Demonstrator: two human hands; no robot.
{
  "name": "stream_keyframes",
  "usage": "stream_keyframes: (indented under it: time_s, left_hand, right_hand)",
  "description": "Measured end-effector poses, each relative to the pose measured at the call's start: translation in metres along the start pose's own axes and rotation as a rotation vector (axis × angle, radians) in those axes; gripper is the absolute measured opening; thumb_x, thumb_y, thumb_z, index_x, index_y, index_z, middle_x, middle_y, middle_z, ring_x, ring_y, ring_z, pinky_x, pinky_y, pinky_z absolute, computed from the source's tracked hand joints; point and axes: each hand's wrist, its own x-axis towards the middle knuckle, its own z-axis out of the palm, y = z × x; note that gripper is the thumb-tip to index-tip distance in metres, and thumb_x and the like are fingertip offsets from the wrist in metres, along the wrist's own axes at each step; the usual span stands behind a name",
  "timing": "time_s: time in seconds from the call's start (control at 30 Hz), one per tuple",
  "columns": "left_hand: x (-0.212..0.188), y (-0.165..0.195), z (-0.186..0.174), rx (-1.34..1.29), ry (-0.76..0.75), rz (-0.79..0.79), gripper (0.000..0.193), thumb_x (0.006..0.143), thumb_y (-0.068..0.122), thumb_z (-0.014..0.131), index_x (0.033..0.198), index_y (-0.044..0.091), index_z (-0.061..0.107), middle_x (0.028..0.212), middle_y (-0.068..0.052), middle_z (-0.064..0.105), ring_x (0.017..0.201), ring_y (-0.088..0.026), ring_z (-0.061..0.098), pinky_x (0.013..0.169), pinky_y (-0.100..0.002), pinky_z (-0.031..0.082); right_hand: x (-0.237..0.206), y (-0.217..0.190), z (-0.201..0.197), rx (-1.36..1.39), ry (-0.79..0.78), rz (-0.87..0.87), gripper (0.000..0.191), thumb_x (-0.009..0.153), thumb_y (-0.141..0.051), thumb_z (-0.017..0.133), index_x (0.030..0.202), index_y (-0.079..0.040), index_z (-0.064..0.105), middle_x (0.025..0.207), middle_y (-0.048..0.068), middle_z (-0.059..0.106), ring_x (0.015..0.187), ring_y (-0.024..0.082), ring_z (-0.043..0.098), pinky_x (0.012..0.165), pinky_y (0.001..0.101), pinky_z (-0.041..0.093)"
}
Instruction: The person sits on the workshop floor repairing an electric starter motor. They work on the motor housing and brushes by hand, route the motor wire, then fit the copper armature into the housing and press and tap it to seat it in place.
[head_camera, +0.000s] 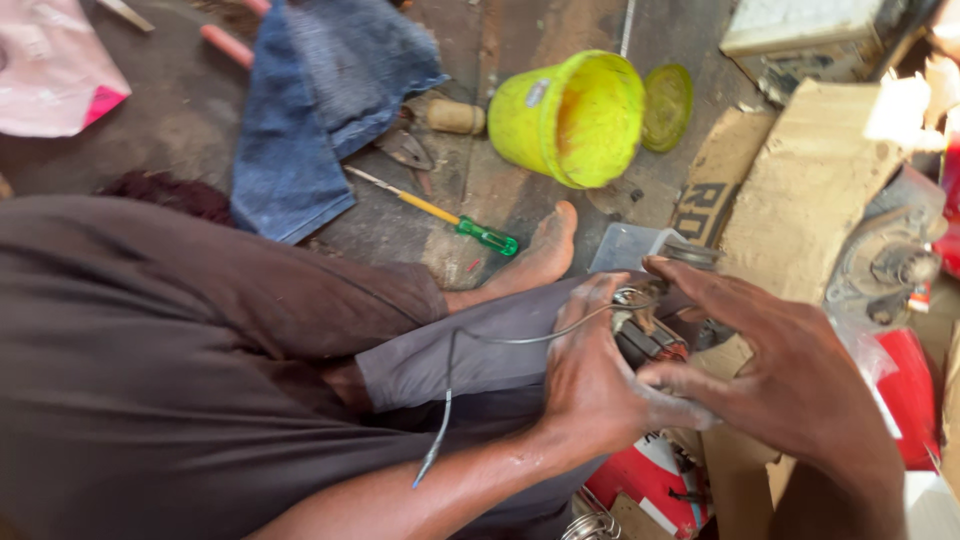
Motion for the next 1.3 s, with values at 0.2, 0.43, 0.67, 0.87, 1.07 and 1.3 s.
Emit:
stream_keyframes:
  time_s: [0.2,0.43,0.67,0.87,1.07,1.3]
  left_hand:
    - [-0.001,0.001,-0.003,-0.033,-0.014,0.021,0.132,0.051,0.056,0.095,0.155,-0.002,0.04,0.151,-0.022,0.049,0.143,-0.039,0.046,0.119,-0.049,0.04]
    - [-0.008,-0.008,0.004,0.016,0.043,0.095,0.137,0.052,0.067,0.092,0.152,-0.006,0.034,0.151,-0.024,0.044,0.149,-0.042,0.043,0.125,-0.053,0.036]
    - [-0.014,-0.012,0.008,0.037,0.061,0.093,0.14,0.052,0.074,0.089,0.152,-0.007,0.034,0.149,-0.024,0.046,0.146,-0.041,0.043,0.127,-0.054,0.035]
    - [-0.017,-0.012,0.011,0.018,0.104,0.093,0.14,0.056,0.075,0.089,0.155,-0.008,0.036,0.151,-0.024,0.047,0.141,-0.038,0.046,0.126,-0.05,0.038]
    - [-0.013,-0.011,-0.006,-0.041,0.015,0.083,0.136,0.054,0.069,0.092,0.15,-0.01,0.037,0.149,-0.025,0.048,0.144,-0.04,0.047,0.125,-0.049,0.039]
    - [0.013,0.004,-0.024,-0.274,0.008,-0.164,0.108,0.054,0.058,0.091,0.137,-0.001,0.056,0.128,-0.016,0.065,0.126,-0.028,0.063,0.108,-0.041,0.051]
  right_hand:
    - [0.015,-0.007,0.003,-0.008,0.025,-0.026,0.066,0.063,-0.028,0.086,0.127,-0.019,0.071,0.109,0.008,0.078,0.084,0.021,0.079,0.074,0.034,0.06]
    - [0.008,0.018,0.0,-0.126,-0.014,-0.255,0.072,0.067,-0.027,0.086,0.136,-0.014,0.067,0.12,0.012,0.075,0.096,0.024,0.075,0.081,0.0335,0.058]
    - [-0.04,0.043,0.002,0.166,-0.075,0.034,0.073,0.075,0.003,0.064,0.147,-0.006,0.055,0.138,0.008,0.071,0.115,0.022,0.075,0.099,0.0366,0.056]
    - [-0.068,0.033,0.075,0.471,0.161,0.213,0.083,0.073,-0.004,0.073,0.15,-0.001,0.045,0.149,0.016,0.056,0.13,0.028,0.062,0.103,0.0386,0.053]
    - [-0.046,0.062,0.095,1.063,0.123,0.058,0.101,0.075,-0.019,0.089,0.158,0.001,0.036,0.161,0.017,0.043,0.146,0.028,0.047,0.115,0.0394,0.043]
    - [-0.019,0.06,0.109,0.469,0.229,0.017,0.086,0.073,-0.011,0.08,0.152,0.002,0.049,0.142,0.016,0.064,0.126,0.022,0.064,0.107,0.0334,0.05]
